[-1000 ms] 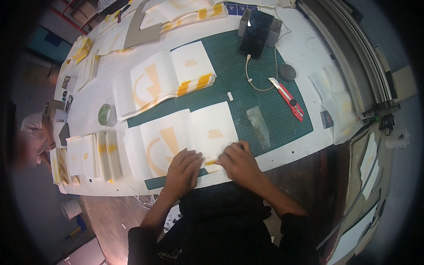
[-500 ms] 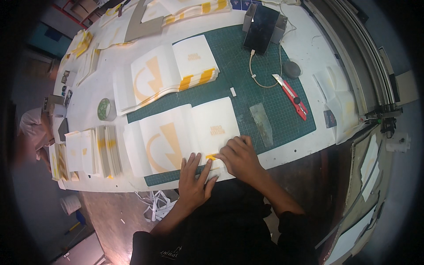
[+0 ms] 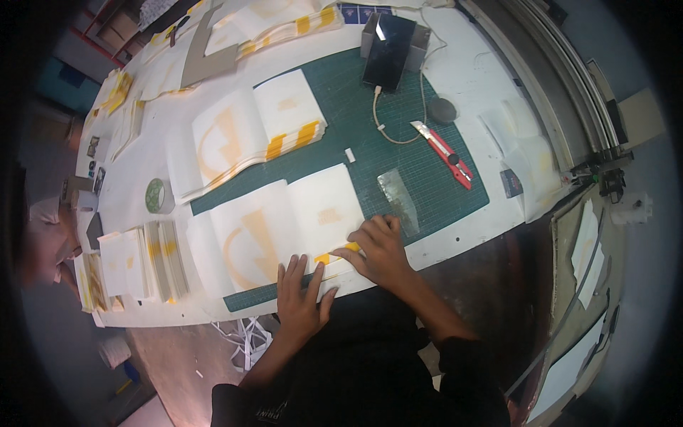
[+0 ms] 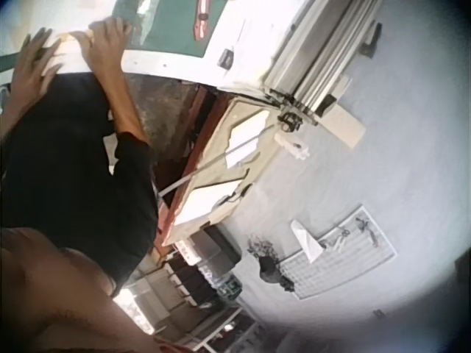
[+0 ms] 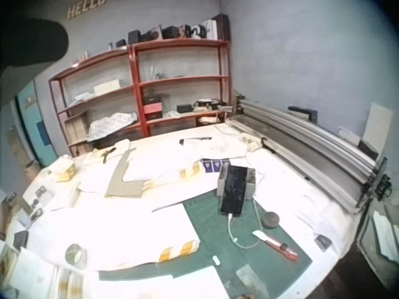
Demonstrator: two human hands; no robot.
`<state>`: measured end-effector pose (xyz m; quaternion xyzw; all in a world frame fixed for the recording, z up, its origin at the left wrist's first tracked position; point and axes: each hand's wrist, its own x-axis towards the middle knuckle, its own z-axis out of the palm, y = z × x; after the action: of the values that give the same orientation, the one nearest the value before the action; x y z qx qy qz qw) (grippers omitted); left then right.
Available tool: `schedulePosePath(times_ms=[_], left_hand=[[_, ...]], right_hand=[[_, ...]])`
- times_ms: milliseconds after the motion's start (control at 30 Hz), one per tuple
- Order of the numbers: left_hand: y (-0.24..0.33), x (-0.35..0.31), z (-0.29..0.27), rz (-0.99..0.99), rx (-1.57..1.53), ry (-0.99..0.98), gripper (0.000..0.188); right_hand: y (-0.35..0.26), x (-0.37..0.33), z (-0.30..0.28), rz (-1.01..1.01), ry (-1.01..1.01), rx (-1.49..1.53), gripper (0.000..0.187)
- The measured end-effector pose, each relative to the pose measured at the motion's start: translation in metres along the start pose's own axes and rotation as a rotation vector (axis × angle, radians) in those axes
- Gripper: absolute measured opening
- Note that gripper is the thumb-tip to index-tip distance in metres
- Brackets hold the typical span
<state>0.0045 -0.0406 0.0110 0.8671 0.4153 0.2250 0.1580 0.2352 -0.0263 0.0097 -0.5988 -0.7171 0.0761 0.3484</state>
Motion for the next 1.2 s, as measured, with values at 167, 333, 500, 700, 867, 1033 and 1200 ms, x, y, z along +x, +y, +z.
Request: schedulePosePath(times_ms=[167,333,500,700,867,1033,1200], left_hand=[[0.003,0.0,0.001,0.003,0.019,-0.009,0.059],[0.005,0.003,0.0,0.045,0.075,-0.04,0.059],[0.007,0.005,-0.002,0.058,0.092,-0.033,0.061],[0.015,0.007,-0.004,0.027,0.12,-0.056,0.063],[0.016,0.007,-0.004,0.025,0.127,-0.058,0.063],[0.016,0.006,-0.003,0.028,0.126,-0.052,0.064],[0.016,0.006,-0.002,0.022,0.134,-0.074,0.065]], right_hand=[[0.008,-0.005,0.0,0.025,0.017,0.032,0.033],[0.008,-0.004,-0.001,0.042,0.029,0.06,0.031],[0.009,-0.005,0.001,0.046,0.058,0.083,0.029],[0.008,-0.006,-0.002,0.058,0.035,0.101,0.026],[0.004,-0.003,-0.007,0.113,-0.006,0.121,0.025],[0.005,-0.003,-0.006,0.131,-0.001,0.135,0.025],[0.005,-0.002,-0.009,0.14,-0.014,0.169,0.025]])
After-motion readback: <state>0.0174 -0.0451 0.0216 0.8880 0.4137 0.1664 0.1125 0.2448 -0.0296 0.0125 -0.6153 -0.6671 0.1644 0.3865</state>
